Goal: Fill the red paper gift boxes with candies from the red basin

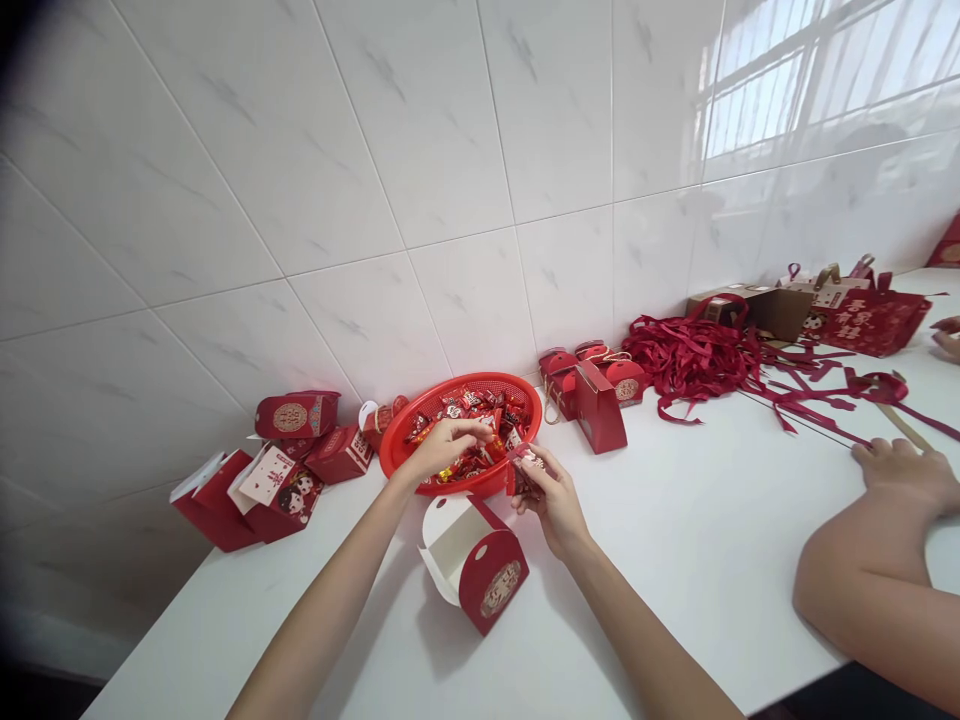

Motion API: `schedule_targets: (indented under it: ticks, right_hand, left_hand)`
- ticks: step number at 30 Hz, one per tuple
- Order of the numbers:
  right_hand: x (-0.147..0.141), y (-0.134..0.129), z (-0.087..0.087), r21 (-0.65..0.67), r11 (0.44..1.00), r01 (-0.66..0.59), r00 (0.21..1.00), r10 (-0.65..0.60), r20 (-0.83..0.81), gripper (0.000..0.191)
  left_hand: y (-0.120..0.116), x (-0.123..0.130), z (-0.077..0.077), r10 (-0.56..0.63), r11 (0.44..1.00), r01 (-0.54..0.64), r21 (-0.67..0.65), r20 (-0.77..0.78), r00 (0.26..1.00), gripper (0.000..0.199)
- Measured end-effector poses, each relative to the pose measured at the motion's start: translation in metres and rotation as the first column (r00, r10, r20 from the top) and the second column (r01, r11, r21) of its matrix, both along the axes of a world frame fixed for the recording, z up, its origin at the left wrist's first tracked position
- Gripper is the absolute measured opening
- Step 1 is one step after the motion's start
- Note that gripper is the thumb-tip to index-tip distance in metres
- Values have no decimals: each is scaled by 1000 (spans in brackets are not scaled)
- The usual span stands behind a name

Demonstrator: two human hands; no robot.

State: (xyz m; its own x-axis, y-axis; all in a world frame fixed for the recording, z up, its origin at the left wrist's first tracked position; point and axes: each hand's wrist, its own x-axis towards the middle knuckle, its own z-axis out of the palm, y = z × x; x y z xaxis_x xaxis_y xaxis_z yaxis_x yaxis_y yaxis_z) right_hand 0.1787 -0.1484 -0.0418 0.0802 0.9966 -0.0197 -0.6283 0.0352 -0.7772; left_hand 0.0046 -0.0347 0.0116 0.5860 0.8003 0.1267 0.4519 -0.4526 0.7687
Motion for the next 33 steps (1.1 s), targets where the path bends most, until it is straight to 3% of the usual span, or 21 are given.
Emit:
schedule_targets:
  ticks: [3,6,8,10,17,25,29,33]
  right_hand:
    - [1,0,2,-19,1000,15,1000,-16,-9,46]
    - [1,-1,3,-22,1000,13,1000,-13,1,45]
    - [0,-2,3,-23,1000,11,1000,-11,2,43]
    - [0,-2,3,-32,999,10,1000,-10,-1,42]
    - [-1,-1,1,-47,999,19,1000,-18,21,36]
    - [-2,-1,2,-41,999,8,999,-6,43,37]
    - [-3,0,1,-40,999,19,999,-18,30,40]
    - [-2,2,0,-36,999,29,999,-29,15,42]
  left_hand:
    - [22,-8,-9,-68,997,49,-54,-443,894,37]
    - [32,-10,-19,-19,1000,2,-30,-588,809,63]
    - [35,-10,-23,25,1000,-30,1,-587,809,80]
    - [36,-11,-25,44,999,-44,15,-588,808,83]
    - [37,-9,-26,57,998,-41,41,-587,807,36]
    - [30,-9,-27,-86,996,87,-25,-551,830,60]
    - [27,-8,-23,-185,983,168,-80,-529,829,41]
    - [27,-7,-23,-211,977,191,-93,-522,826,28]
